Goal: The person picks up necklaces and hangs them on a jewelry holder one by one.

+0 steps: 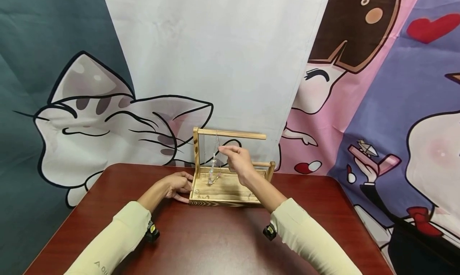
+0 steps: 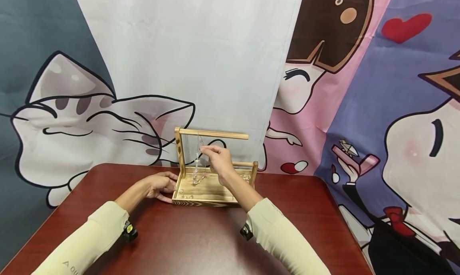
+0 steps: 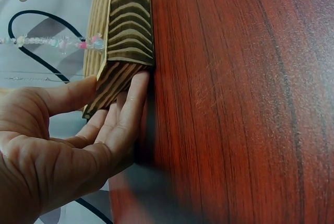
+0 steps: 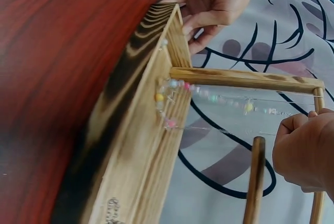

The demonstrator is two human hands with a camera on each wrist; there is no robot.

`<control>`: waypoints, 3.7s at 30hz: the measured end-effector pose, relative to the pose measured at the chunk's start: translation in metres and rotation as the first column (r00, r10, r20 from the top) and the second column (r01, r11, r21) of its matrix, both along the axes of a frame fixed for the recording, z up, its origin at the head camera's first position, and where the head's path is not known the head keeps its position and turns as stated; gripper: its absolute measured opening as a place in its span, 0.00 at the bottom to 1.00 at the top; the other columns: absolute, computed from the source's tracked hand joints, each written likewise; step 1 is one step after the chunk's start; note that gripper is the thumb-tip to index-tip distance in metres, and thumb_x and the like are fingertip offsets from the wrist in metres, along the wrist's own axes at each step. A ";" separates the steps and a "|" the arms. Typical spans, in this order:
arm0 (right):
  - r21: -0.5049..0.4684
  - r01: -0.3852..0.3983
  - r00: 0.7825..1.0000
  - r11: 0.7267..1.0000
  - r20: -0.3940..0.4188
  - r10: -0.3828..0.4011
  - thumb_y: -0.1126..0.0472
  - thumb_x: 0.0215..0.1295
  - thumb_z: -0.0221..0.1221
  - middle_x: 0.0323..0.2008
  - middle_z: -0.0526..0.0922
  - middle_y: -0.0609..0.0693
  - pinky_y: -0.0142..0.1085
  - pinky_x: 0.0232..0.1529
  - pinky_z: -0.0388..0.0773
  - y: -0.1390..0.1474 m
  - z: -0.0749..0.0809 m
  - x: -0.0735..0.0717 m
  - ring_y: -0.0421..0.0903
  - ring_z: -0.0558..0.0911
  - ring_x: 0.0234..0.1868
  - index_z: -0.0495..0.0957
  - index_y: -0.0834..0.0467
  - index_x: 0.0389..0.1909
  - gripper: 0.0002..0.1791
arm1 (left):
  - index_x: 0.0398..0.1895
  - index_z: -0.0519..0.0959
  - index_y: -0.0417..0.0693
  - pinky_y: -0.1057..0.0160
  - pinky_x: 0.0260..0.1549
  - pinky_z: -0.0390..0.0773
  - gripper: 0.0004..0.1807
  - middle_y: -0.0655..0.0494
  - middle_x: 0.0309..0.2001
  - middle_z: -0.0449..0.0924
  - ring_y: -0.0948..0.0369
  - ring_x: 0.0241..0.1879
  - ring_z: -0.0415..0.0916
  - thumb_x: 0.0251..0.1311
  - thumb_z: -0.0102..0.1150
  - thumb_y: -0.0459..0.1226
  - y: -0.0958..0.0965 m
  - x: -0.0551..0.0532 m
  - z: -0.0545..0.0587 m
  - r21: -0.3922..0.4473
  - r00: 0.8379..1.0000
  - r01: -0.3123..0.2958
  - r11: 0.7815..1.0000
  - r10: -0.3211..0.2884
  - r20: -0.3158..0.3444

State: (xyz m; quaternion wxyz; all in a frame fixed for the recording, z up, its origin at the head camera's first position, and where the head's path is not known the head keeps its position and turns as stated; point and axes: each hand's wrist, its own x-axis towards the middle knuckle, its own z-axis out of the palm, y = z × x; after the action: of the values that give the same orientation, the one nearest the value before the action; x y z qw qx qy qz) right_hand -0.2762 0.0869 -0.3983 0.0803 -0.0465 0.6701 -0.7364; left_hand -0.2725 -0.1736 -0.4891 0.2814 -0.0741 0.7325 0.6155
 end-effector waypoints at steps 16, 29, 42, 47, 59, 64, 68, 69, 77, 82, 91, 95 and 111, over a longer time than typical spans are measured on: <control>0.002 -0.058 0.998 0.998 0.027 0.058 0.58 0.79 0.67 0.14 0.62 0.37 0.27 0.17 0.53 0.014 -0.044 0.016 0.35 0.55 0.14 0.86 0.67 0.63 0.20 | 0.73 0.64 0.36 0.44 0.47 0.96 0.31 0.37 0.58 0.82 0.53 0.48 0.86 0.67 0.55 0.19 0.001 -0.001 -0.001 0.000 1.000 0.000 1.000 0.000 -0.005; 0.113 -0.130 0.989 0.985 -0.060 0.137 0.64 0.78 0.64 0.41 0.93 0.60 0.33 0.38 0.90 0.014 -0.071 0.021 0.42 0.89 0.37 0.84 0.71 0.64 0.20 | 0.73 0.64 0.36 0.44 0.47 0.96 0.31 0.39 0.56 0.83 0.53 0.48 0.86 0.66 0.54 0.19 0.001 -0.001 -0.001 -0.007 1.000 -0.001 1.000 0.001 -0.007; 0.628 -0.219 0.852 0.747 -0.250 0.461 0.48 0.81 0.65 0.67 0.90 0.55 0.45 0.67 0.90 0.009 -0.099 0.030 0.55 0.91 0.64 0.87 0.58 0.68 0.24 | 0.73 0.63 0.36 0.44 0.47 0.96 0.32 0.38 0.58 0.83 0.53 0.49 0.86 0.66 0.54 0.19 0.000 0.000 0.000 -0.002 1.000 0.004 1.000 -0.004 -0.004; 0.784 -0.193 0.746 0.590 -0.274 0.607 0.44 0.82 0.64 0.69 0.89 0.50 0.42 0.76 0.84 -0.001 -0.104 0.029 0.49 0.87 0.71 0.87 0.57 0.68 0.26 | 0.74 0.63 0.36 0.45 0.47 0.96 0.32 0.36 0.62 0.81 0.52 0.50 0.85 0.67 0.55 0.20 0.000 -0.001 0.001 -0.010 1.000 0.006 1.000 -0.007 -0.004; 0.917 -0.183 0.641 0.354 -0.161 0.750 0.38 0.76 0.68 0.71 0.88 0.48 0.34 0.81 0.77 -0.024 -0.106 0.022 0.44 0.83 0.76 0.86 0.55 0.71 0.32 | 0.74 0.64 0.37 0.45 0.48 0.96 0.32 0.37 0.59 0.82 0.53 0.49 0.85 0.66 0.54 0.20 0.001 -0.001 0.001 -0.011 1.000 -0.007 1.000 0.007 0.004; 0.947 -0.138 0.628 0.291 -0.143 0.765 0.35 0.74 0.70 0.70 0.89 0.44 0.32 0.77 0.80 -0.026 -0.106 0.020 0.40 0.85 0.73 0.86 0.53 0.71 0.34 | 0.74 0.64 0.36 0.44 0.48 0.96 0.31 0.34 0.63 0.81 0.52 0.50 0.85 0.68 0.54 0.20 0.001 0.000 0.002 -0.011 1.000 -0.003 1.000 0.003 0.001; 0.964 -0.097 0.612 0.247 -0.138 0.779 0.34 0.72 0.71 0.68 0.90 0.43 0.31 0.72 0.84 -0.025 -0.104 0.021 0.39 0.88 0.68 0.86 0.52 0.71 0.35 | 0.74 0.64 0.36 0.44 0.48 0.96 0.31 0.35 0.62 0.82 0.52 0.50 0.85 0.68 0.54 0.20 0.001 0.000 0.001 -0.015 1.000 -0.002 1.000 0.002 -0.004; 0.968 -0.086 0.612 0.235 -0.135 0.780 0.34 0.72 0.71 0.68 0.90 0.42 0.31 0.70 0.85 -0.025 -0.103 0.021 0.39 0.88 0.66 0.86 0.52 0.71 0.36 | 0.74 0.64 0.36 0.43 0.48 0.96 0.31 0.35 0.61 0.82 0.52 0.50 0.85 0.68 0.54 0.20 0.001 0.000 0.001 -0.014 1.000 -0.001 1.000 0.001 -0.005; 0.992 0.008 0.639 0.125 -0.102 0.762 0.27 0.69 0.69 0.69 0.88 0.38 0.37 0.66 0.89 -0.017 -0.098 0.021 0.44 0.90 0.65 0.87 0.48 0.71 0.39 | 0.73 0.64 0.36 0.42 0.49 0.96 0.31 0.35 0.62 0.82 0.52 0.51 0.86 0.68 0.54 0.20 0.000 0.000 0.000 -0.012 1.000 0.002 1.000 -0.002 -0.009; 0.996 0.015 0.647 0.092 -0.080 0.759 0.25 0.70 0.67 0.73 0.86 0.40 0.40 0.69 0.89 -0.004 -0.096 0.019 0.47 0.89 0.68 0.87 0.49 0.70 0.40 | 0.74 0.63 0.36 0.42 0.49 0.96 0.31 0.35 0.61 0.82 0.52 0.50 0.86 0.68 0.54 0.19 0.000 0.000 0.000 -0.012 1.000 0.000 1.000 0.000 -0.009; 0.993 -0.011 0.661 0.115 -0.079 0.746 0.21 0.70 0.63 0.70 0.88 0.42 0.43 0.66 0.90 0.026 -0.097 0.017 0.48 0.90 0.66 0.88 0.49 0.70 0.43 | 0.73 0.64 0.36 0.44 0.47 0.96 0.31 0.38 0.58 0.83 0.53 0.49 0.86 0.68 0.54 0.20 -0.001 0.000 -0.001 -0.015 1.000 -0.002 1.000 0.002 -0.013; 0.993 -0.023 0.671 0.115 -0.070 0.738 0.20 0.71 0.61 0.63 0.91 0.45 0.43 0.61 0.91 0.037 -0.094 0.015 0.48 0.92 0.58 0.91 0.51 0.59 0.41 | 0.73 0.64 0.37 0.43 0.48 0.96 0.31 0.38 0.58 0.84 0.53 0.49 0.86 0.68 0.54 0.20 -0.002 0.001 -0.001 -0.020 1.000 0.001 1.000 -0.001 -0.011; 0.977 -0.066 0.715 0.205 -0.097 0.692 0.26 0.77 0.60 0.65 0.91 0.50 0.49 0.74 0.86 0.074 -0.096 0.001 0.52 0.88 0.70 0.90 0.55 0.65 0.39 | 0.73 0.63 0.36 0.44 0.47 0.96 0.31 0.37 0.60 0.83 0.53 0.48 0.87 0.68 0.54 0.20 -0.002 0.001 -0.001 -0.013 1.000 0.001 1.000 -0.001 -0.015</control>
State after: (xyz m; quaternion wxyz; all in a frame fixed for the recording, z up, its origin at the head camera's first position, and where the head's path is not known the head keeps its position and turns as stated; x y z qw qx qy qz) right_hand -0.2752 0.1611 -0.4938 0.0944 -0.3634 0.9194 -0.1170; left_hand -0.2712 -0.1760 -0.4899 0.2758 -0.0709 0.7386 0.6111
